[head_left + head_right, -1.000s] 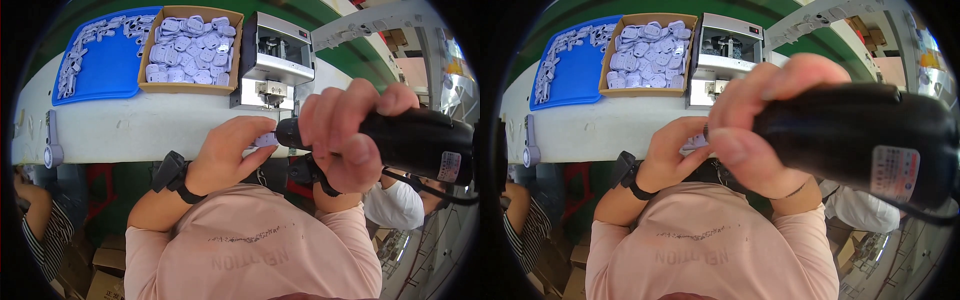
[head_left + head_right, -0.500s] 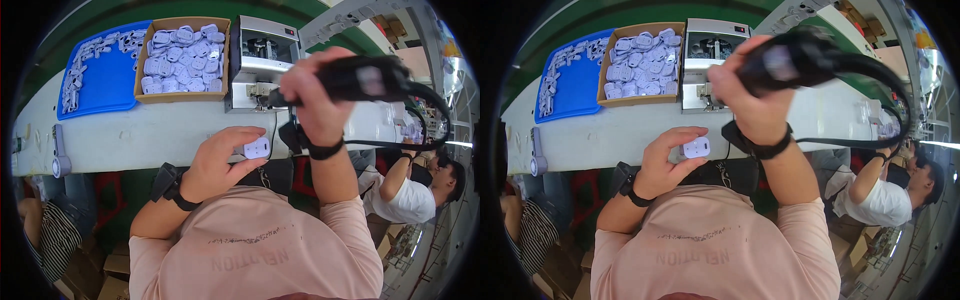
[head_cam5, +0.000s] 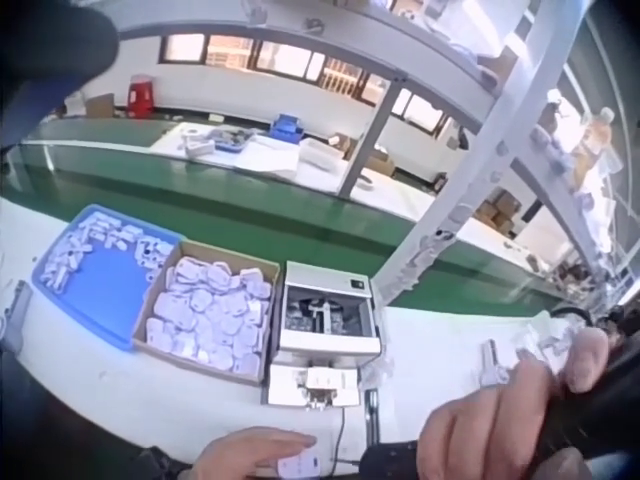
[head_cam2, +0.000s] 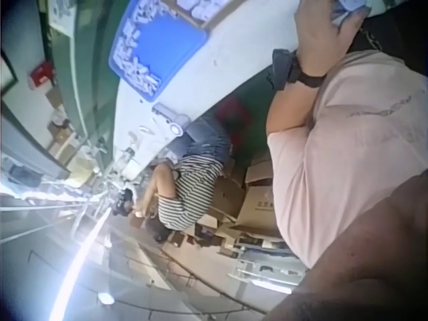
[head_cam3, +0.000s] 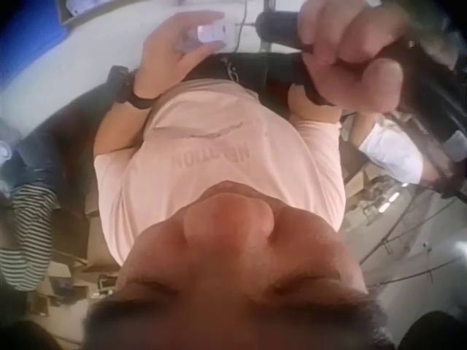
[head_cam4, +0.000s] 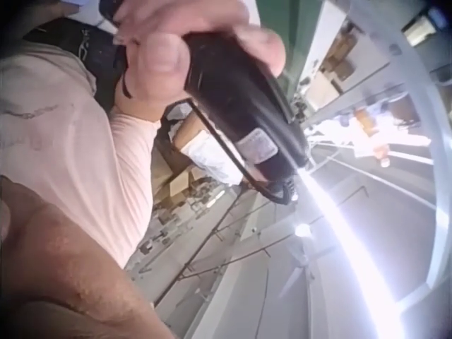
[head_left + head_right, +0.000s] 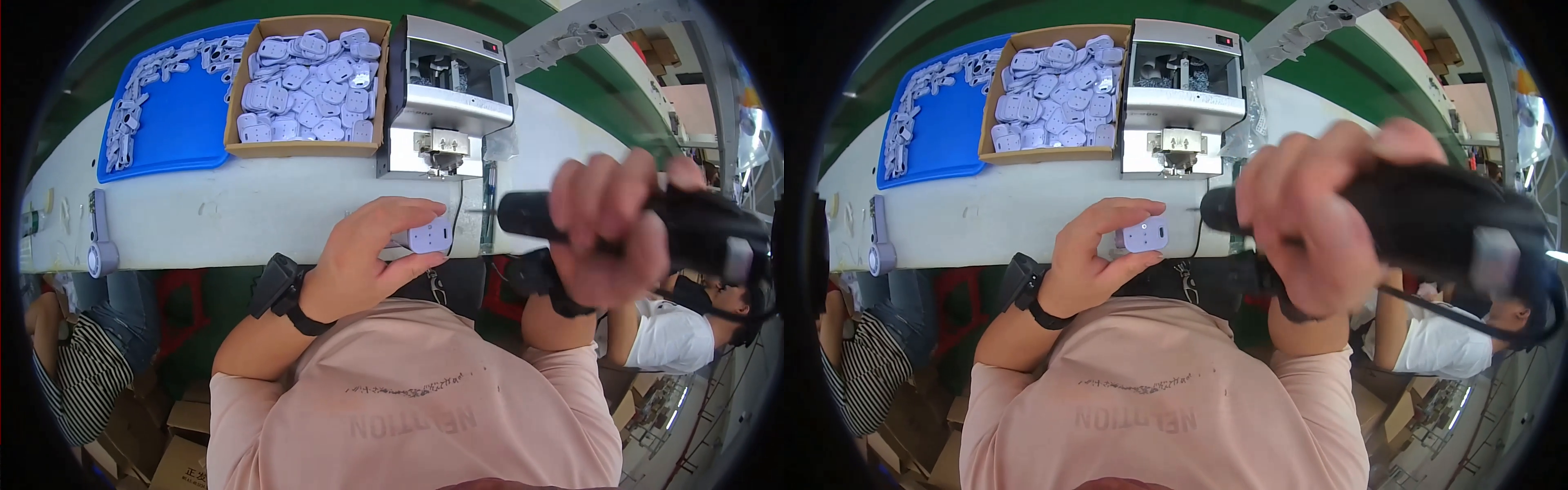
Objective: The person assembles a handheld fan by fitting a white plastic cover onto the fan body and driving a screw into the casing with a power screwdriver. They repeat this process multiple times, occasionally using a small tool to adjust internal components before securing the cover.
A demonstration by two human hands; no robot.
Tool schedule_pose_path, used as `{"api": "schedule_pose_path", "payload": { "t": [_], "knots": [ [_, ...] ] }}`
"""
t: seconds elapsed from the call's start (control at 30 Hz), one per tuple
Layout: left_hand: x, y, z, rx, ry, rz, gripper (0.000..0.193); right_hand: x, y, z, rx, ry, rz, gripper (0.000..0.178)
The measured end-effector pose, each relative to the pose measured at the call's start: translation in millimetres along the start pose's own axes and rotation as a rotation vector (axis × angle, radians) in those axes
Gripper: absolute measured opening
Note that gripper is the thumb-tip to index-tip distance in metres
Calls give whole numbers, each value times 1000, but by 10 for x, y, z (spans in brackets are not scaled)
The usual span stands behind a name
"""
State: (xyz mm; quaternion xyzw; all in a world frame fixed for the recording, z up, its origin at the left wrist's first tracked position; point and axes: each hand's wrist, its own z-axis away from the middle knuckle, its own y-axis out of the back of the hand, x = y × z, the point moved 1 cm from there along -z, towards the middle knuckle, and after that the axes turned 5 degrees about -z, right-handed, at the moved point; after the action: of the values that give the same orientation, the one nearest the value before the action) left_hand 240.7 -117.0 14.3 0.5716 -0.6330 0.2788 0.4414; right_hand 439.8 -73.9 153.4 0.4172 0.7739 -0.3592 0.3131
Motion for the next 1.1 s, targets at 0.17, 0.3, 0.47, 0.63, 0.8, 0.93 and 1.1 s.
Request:
{"api": "schedule_pose_path", "payload": {
  "t": [0.17,0.3,0.47,0.63,0.8,0.93,1.1],
  "knots": [
    [-14,-61,-59,5,-28,-4,47,-137,-75,-17,-210,-6,-138,45],
    [-31,-28,-64,-18,-29,2,48,-9,-78,-7,-294,-112,-48,46],
    [10,6,-98,-50,-39,5,48,-9,-170,-24,-289,-111,-10,45],
    [70,-38,-70,6,-67,-59,44,61,-314,-7,-157,-191,54,44],
    [172,-72,4,4,-25,-74,45,51,-293,44,-197,-148,54,46],
    [285,-96,17,-6,66,-167,44,42,-243,107,-207,-52,122,49],
    [334,-118,-53,-13,153,-264,45,-66,-108,183,-239,25,216,48]
  ]
}}
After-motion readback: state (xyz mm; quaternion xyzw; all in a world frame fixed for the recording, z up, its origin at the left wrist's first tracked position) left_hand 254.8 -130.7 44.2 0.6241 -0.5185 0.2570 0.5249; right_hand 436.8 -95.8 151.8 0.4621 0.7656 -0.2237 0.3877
